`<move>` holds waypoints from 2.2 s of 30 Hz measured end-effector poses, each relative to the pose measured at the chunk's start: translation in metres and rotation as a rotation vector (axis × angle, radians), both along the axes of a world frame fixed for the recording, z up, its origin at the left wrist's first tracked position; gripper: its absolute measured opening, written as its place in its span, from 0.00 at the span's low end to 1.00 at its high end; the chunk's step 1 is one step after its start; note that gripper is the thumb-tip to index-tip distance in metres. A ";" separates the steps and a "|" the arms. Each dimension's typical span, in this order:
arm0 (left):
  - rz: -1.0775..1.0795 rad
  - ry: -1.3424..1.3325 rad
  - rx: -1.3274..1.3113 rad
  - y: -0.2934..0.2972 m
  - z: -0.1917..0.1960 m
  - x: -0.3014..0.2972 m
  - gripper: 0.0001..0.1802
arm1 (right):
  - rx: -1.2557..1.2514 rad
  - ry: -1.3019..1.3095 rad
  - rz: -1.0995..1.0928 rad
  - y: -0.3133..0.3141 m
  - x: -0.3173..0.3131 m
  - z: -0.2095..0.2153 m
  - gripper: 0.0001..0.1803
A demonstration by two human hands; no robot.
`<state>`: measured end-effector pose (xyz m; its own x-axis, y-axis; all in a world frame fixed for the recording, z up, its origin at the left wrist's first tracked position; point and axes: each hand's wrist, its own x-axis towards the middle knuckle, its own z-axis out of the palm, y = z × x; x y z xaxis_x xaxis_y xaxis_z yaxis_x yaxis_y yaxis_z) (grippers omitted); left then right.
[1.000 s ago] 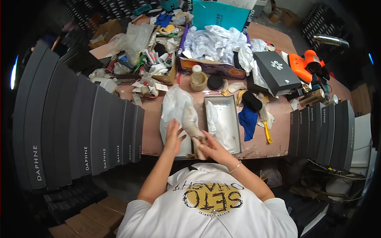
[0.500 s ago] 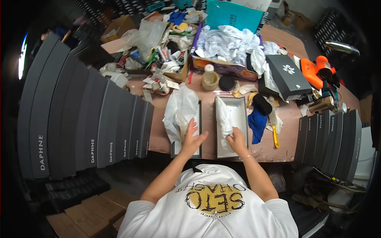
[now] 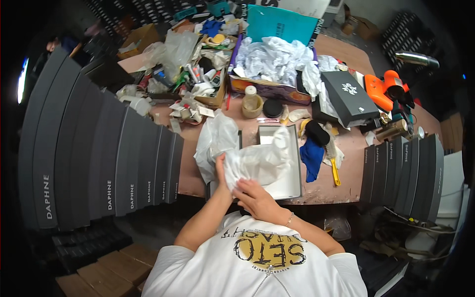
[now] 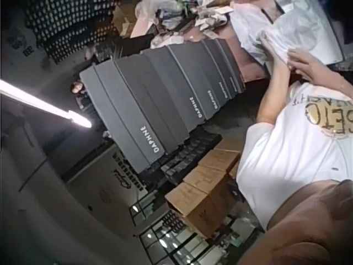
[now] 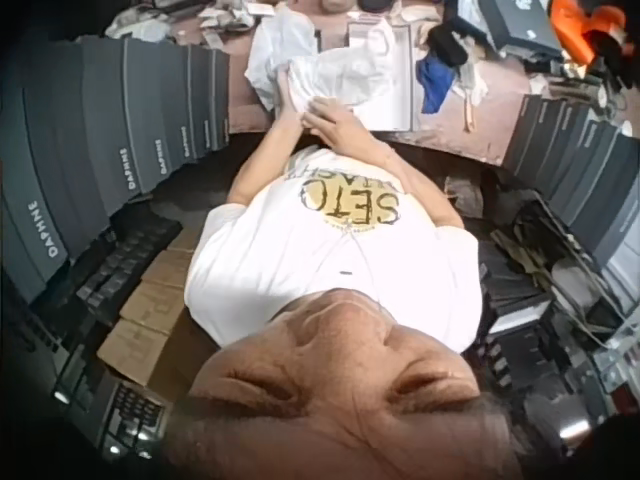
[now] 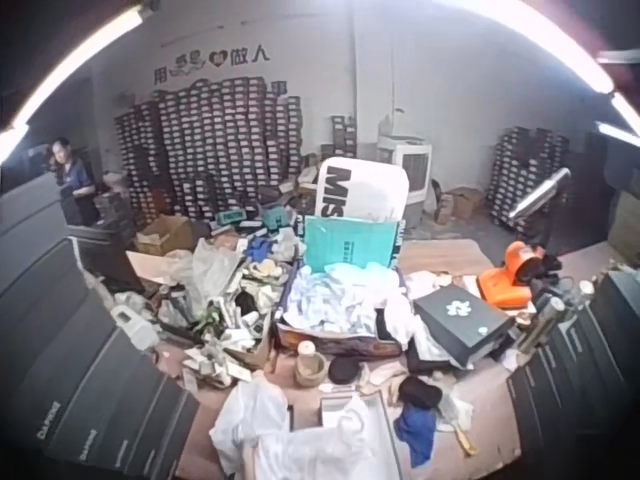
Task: The recorder is seen unpacking, inspecting, cleaning with a brush, and repacking shoes into boxes in a warehouse setting.
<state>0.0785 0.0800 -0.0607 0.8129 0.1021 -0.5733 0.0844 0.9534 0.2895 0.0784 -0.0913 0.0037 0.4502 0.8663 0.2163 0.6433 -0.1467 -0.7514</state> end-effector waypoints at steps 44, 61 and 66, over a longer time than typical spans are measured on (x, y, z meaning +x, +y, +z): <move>-0.110 -0.075 0.185 0.012 0.046 -0.061 0.39 | -0.071 0.949 -0.030 -0.042 0.035 -0.022 0.35; 0.261 -0.212 1.198 0.034 0.047 0.067 0.16 | 0.577 1.699 -0.382 -0.229 0.019 -0.026 0.22; -1.166 -0.774 2.231 -0.074 0.000 0.086 0.19 | 1.283 1.886 -0.564 -0.208 0.012 -0.048 0.20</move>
